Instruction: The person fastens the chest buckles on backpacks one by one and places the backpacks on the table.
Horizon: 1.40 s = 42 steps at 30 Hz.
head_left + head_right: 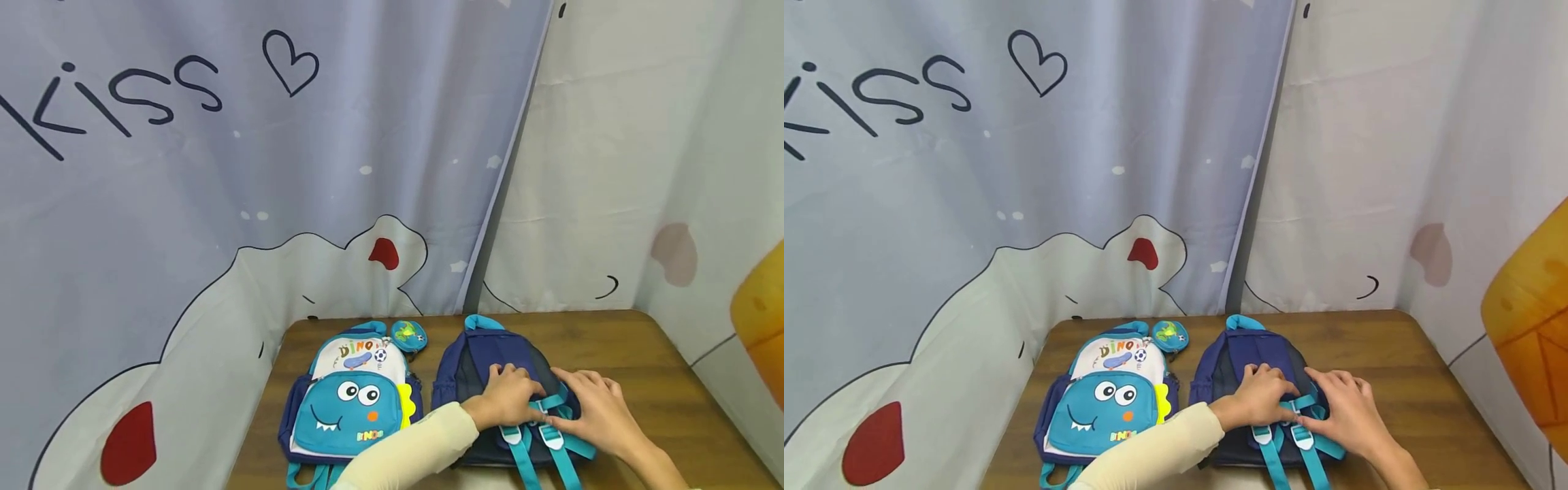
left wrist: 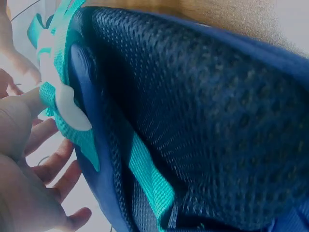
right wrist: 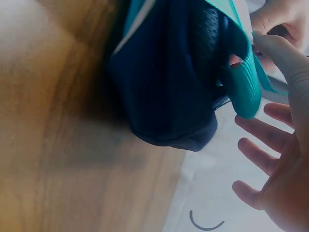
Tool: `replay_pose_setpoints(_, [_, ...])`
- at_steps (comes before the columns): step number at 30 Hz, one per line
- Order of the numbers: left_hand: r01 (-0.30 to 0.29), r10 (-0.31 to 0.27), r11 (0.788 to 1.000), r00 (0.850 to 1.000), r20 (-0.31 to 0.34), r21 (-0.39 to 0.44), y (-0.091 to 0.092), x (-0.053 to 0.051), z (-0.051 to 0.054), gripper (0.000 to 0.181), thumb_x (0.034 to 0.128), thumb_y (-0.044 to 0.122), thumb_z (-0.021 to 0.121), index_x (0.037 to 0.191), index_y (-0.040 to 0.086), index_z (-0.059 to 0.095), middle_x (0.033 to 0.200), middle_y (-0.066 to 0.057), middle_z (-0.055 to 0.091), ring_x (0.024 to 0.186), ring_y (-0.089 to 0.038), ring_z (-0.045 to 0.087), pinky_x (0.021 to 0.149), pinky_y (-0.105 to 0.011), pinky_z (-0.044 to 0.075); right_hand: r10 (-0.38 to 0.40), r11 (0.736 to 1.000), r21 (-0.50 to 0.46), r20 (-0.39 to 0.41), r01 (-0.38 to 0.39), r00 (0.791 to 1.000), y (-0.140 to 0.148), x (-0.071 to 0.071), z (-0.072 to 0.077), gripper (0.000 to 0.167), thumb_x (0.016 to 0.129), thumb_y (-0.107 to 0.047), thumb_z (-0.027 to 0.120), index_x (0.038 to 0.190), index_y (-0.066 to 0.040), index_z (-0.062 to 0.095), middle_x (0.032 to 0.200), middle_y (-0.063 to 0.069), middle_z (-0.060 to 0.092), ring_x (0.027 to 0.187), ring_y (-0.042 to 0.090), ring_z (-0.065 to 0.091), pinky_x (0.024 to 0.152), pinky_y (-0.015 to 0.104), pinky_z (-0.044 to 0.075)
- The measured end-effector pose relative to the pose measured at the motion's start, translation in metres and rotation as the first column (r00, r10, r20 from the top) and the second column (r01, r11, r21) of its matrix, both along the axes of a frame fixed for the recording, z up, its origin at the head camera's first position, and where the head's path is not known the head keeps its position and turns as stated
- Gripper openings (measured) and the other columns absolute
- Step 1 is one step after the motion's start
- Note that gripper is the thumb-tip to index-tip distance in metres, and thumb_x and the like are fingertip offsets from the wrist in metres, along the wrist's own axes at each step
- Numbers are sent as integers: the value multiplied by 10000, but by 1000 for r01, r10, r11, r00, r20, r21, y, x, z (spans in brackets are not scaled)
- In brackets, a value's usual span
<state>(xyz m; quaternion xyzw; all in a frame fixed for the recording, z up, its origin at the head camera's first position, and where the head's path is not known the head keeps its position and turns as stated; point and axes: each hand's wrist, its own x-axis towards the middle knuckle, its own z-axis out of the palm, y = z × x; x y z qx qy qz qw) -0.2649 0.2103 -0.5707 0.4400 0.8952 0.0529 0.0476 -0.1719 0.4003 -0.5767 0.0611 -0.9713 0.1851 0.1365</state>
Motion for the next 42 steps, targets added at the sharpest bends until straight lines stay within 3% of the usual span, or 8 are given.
replay_pose_setpoints(6, [26,-26,1000,1000,-2,-5,0,6,-3,300,941,595,739,1218,481,743,1069,227,684,1096,-66,576,1123,-480,392,-43,999,5,45,43,998,-4,8,-12,868,750,-686,861,1372,-110,680,1269,150,710,1209,434,565,935,718,341])
replay_pose_setpoints(12, [33,-32,998,999,-16,60,-10,7,-1,287,979,562,707,1226,421,747,964,216,663,966,-21,567,1101,-455,403,-45,998,54,49,42,998,-9,9,-17,783,770,-676,848,1222,-45,750,1215,151,722,1159,395,602,896,704,390])
replay_pose_setpoints(21, [15,1,987,995,-99,163,-29,3,4,311,1004,569,658,1228,380,763,912,229,612,917,2,542,1050,-408,413,14,998,58,13,-15,1000,-23,2,-21,472,786,-607,871,1064,-233,789,1151,3,719,1115,308,616,922,687,389])
replay_pose_setpoints(25, [17,6,982,993,-119,190,-39,1,6,221,1004,547,674,1091,375,780,892,227,616,925,-6,553,1063,-426,421,30,996,82,10,-31,999,-29,-1,-20,411,768,-568,897,1011,-257,780,1153,-7,709,1108,277,605,927,678,401])
replay_pose_setpoints(28, [17,9,975,993,-115,220,-46,1,8,170,1004,521,689,1038,373,765,897,238,634,948,-18,579,1074,-444,429,36,995,88,21,-37,999,-33,-2,-18,332,760,-516,918,948,-292,761,1141,-35,694,1095,247,591,923,663,413])
replay_pose_setpoints(34, [10,14,961,996,-86,276,-55,1,7,202,991,478,719,1137,347,766,981,234,698,974,-23,603,1079,-452,421,34,993,114,57,-40,998,-42,-4,-14,251,771,-397,932,868,-313,716,1047,-102,637,1029,210,554,922,659,416])
replay_pose_setpoints(39, [-39,54,943,998,-36,331,-63,1,4,177,950,441,765,1095,340,766,1014,216,720,958,-5,591,1085,-449,408,57,991,119,5,-57,998,-50,-6,-11,267,768,-303,937,845,-322,682,864,-183,551,929,129,514,926,653,425])
replay_pose_setpoints(42, [-73,74,929,997,11,364,-71,2,3,178,912,404,800,1067,325,766,967,234,708,926,24,564,1078,-425,396,73,993,89,13,-74,997,-55,-7,-10,286,767,-254,937,858,-324,675,776,-227,492,857,57,466,941,636,421])
